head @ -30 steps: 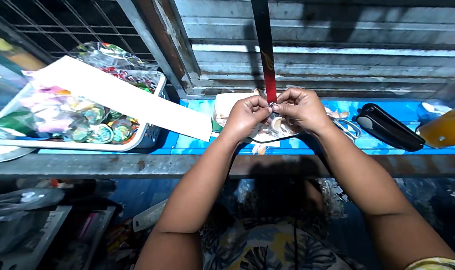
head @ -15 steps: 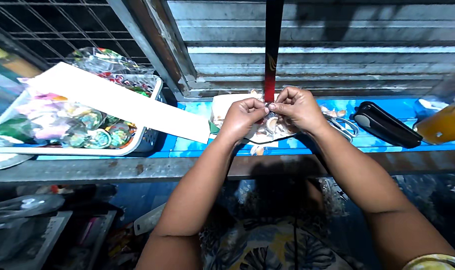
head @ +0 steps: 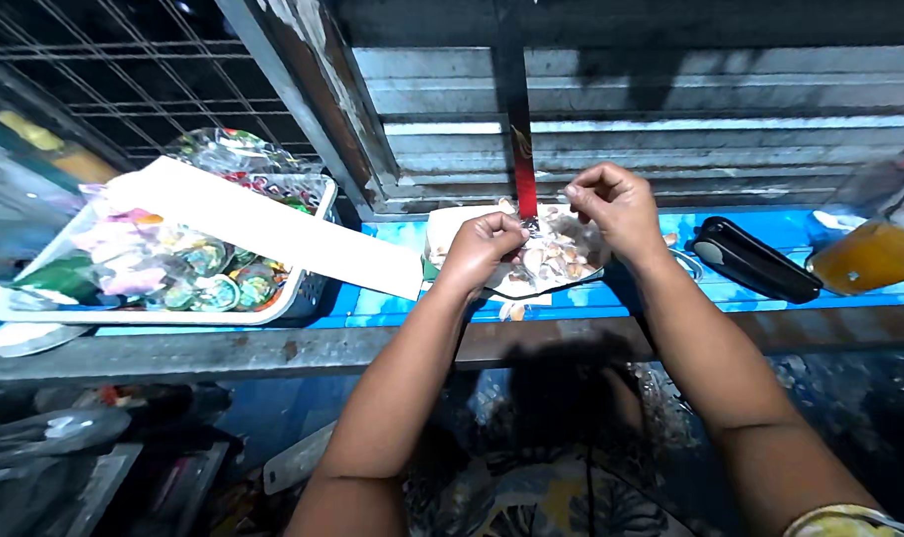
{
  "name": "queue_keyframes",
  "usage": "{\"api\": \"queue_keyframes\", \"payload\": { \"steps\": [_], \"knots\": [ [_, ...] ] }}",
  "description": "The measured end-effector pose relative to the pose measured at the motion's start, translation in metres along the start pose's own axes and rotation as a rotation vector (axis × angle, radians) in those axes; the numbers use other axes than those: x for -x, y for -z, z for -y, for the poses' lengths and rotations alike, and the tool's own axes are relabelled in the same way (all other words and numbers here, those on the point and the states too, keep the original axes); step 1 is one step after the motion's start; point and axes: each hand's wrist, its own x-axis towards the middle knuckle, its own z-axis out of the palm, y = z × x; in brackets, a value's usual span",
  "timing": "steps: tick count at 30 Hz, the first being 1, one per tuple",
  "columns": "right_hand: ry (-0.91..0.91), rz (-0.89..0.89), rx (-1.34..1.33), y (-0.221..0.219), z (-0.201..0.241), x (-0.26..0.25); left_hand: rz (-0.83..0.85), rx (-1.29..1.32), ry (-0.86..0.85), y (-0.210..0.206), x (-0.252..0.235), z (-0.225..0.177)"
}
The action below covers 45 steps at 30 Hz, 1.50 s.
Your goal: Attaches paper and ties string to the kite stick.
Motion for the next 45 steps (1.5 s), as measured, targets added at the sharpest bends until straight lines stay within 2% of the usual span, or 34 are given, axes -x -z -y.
{"api": "queue_keyframes", "payload": {
  "steps": [3,6,7,10,13,16,19,22,25,29,31,34,41,45],
  "knots": [
    [0.220,-0.159,0.370,0.035,-0.013,0.003,-0.014,-0.006,-0.013,0.003,0.000,0.001],
    [0.164,-0.339,0.604,0.086,-0.020,0.039,-0.008,-0.122,0.004,0.006,0.006,0.002],
    [0.092,-0.335,0.730,0.107,-0.019,0.055,-0.017,-0.131,0.010,0.005,0.005,0.001],
    [-0.306,-0.116,1.012,0.161,-0.009,0.089,-0.062,-0.074,0.013,0.000,0.001,0.000],
    [-0.636,0.083,1.010,0.195,-0.013,0.095,-0.048,-0.039,0.002,-0.001,-0.001,-0.001],
    [-0.742,0.206,0.964,0.209,-0.039,0.091,-0.052,-0.054,0.001,0.002,0.000,-0.003],
    [-0.738,0.134,1.028,0.202,-0.039,0.089,-0.055,-0.051,-0.020,0.006,-0.001,-0.005],
    [-0.706,-0.036,1.110,0.186,-0.019,0.086,-0.061,-0.026,-0.038,0.009,-0.001,-0.005],
    [-0.537,-0.124,0.902,0.167,0.012,0.079,-0.041,-0.017,-0.060,0.008,-0.003,-0.003],
    [-0.361,0.146,0.647,0.119,0.044,0.067,0.013,-0.039,-0.090,0.007,-0.002,0.000],
    [-0.291,0.281,0.618,0.093,0.051,0.059,0.031,-0.058,-0.110,0.006,-0.002,0.000],
    [-0.290,0.426,0.678,0.064,0.058,0.046,0.047,-0.124,-0.151,0.006,0.000,-0.001],
    [-0.289,0.514,0.750,0.039,0.058,0.036,0.107,-0.333,-0.300,0.007,-0.001,0.001],
    [-0.272,0.523,0.768,0.036,0.058,0.035,0.114,-0.379,-0.310,0.006,0.001,-0.002]
  ]
}}
